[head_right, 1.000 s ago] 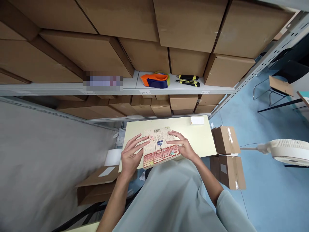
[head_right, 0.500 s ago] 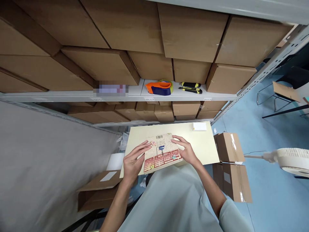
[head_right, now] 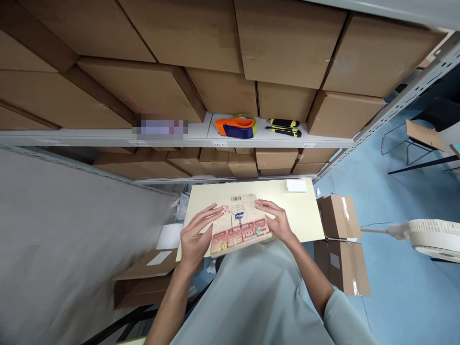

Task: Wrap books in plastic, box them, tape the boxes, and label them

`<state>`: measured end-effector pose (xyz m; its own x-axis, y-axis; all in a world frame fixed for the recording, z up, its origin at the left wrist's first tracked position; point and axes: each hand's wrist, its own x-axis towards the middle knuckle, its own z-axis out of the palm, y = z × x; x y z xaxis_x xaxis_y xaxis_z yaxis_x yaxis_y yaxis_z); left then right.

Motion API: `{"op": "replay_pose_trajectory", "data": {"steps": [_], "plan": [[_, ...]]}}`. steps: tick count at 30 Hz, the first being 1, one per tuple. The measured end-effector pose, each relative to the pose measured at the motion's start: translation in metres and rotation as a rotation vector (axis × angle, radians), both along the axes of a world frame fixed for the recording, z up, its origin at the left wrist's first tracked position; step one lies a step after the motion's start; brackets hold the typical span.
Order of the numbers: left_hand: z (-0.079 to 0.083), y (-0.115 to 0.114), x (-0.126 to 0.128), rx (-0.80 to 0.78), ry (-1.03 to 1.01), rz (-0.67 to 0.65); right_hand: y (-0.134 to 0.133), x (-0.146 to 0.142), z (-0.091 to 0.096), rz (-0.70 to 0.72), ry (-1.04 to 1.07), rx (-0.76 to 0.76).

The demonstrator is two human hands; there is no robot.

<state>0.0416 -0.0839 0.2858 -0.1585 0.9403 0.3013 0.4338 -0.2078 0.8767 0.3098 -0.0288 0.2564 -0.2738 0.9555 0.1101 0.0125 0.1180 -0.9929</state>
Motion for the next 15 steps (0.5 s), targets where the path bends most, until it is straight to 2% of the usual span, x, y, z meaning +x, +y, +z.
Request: {"op": "replay_pose_trajectory", "data": {"steps": [3,7,11,15], "plan": [[-0.001,0.006,0.0,-0.22,-0.092,0.014,0.004,-0.001,-0.003,-0.055,-0.081,-0.083],[-0.007,0.013,0.006,-0.468,-0.303,0.078,0.009,-0.007,-0.017,-0.051,-0.014,-0.336],[-0.013,0.015,0.008,-0.532,-0.403,0.122,0.01,-0.009,-0.029,-0.019,0.065,-0.487],[-0.018,0.014,0.001,-0.559,-0.367,0.05,0.01,-0.007,-0.032,-0.045,0.069,-0.591]]}}
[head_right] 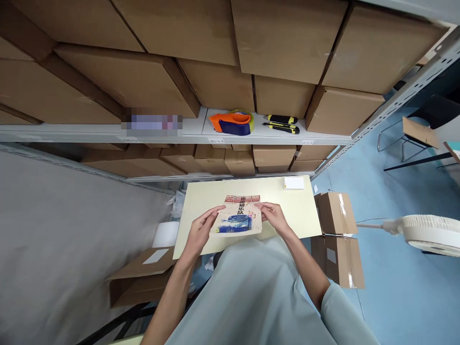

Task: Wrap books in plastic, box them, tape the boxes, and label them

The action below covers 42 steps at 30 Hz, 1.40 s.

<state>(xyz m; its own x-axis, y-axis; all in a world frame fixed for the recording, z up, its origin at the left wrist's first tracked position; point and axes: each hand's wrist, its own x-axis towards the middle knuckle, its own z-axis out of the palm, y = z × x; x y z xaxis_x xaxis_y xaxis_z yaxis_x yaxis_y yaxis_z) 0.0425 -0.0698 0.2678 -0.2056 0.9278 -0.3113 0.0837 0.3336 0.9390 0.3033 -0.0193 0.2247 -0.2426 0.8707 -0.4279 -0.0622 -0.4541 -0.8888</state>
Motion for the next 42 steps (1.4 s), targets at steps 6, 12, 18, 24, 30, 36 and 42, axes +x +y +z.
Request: {"op": "replay_pose_trajectory", "data": {"steps": [6,12,18,24,30,36,42], "plan": [[-0.008,0.0,-0.003,-0.087,-0.183,0.013,-0.003,0.007,0.004,0.046,0.141,-0.153],[-0.013,0.0,0.002,-0.103,-0.203,0.067,-0.007,0.006,0.002,0.085,0.119,-0.128],[-0.011,-0.003,0.005,-0.081,-0.171,0.079,-0.008,0.005,0.007,0.061,0.122,-0.098],[-0.005,-0.008,0.007,0.002,-0.127,0.082,-0.006,0.006,0.015,0.027,0.086,-0.079],[-0.013,-0.009,0.003,0.034,-0.034,0.014,-0.004,0.01,0.011,0.063,0.024,0.023],[-0.011,-0.013,0.006,0.016,-0.058,0.053,-0.005,0.012,0.005,0.055,0.017,0.102],[0.018,-0.021,0.039,0.168,-0.036,0.015,-0.002,-0.005,0.002,0.106,0.11,0.096]]}}
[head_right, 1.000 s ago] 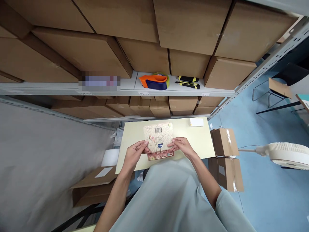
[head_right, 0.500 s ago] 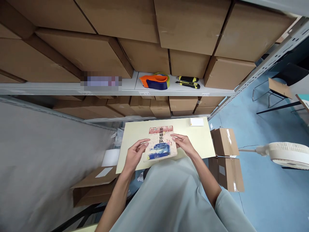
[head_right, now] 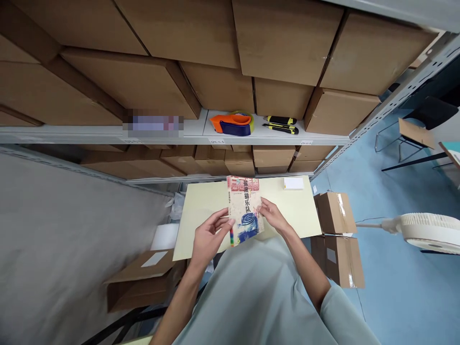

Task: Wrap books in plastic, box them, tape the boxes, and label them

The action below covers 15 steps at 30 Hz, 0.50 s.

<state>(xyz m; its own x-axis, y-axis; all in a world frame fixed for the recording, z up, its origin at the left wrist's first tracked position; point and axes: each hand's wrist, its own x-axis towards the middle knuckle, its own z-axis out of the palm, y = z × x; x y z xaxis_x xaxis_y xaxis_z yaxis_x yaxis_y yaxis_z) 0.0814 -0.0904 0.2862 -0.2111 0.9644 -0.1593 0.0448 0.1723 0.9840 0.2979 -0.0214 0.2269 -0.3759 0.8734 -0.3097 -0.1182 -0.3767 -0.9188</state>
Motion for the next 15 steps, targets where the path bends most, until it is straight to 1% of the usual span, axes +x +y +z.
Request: {"op": "replay_pose_trajectory", "data": {"steps": [2,4,5,7,9,10,13,15], "plan": [[0.01,-0.002,0.018,0.111,0.075,-0.068,0.001,-0.009,-0.002,0.031,0.023,-0.015],[0.015,-0.004,0.036,0.2,0.18,-0.149,0.003,-0.017,-0.007,0.043,0.087,-0.099],[0.015,-0.005,0.044,0.23,0.24,-0.184,0.005,-0.019,-0.011,0.074,0.138,-0.159],[0.011,-0.006,0.06,0.268,0.36,-0.22,0.008,-0.022,-0.02,0.171,0.232,-0.257],[0.005,-0.007,0.072,0.289,0.464,-0.213,0.009,-0.024,-0.029,0.267,0.315,-0.301],[0.001,-0.008,0.076,0.294,0.501,-0.206,0.007,-0.026,-0.033,0.291,0.36,-0.313],[-0.007,-0.011,0.084,0.278,0.551,-0.225,-0.002,-0.03,-0.042,0.287,0.503,-0.356],[-0.009,-0.012,0.084,0.25,0.549,-0.249,-0.008,-0.031,-0.043,0.255,0.516,-0.373]]}}
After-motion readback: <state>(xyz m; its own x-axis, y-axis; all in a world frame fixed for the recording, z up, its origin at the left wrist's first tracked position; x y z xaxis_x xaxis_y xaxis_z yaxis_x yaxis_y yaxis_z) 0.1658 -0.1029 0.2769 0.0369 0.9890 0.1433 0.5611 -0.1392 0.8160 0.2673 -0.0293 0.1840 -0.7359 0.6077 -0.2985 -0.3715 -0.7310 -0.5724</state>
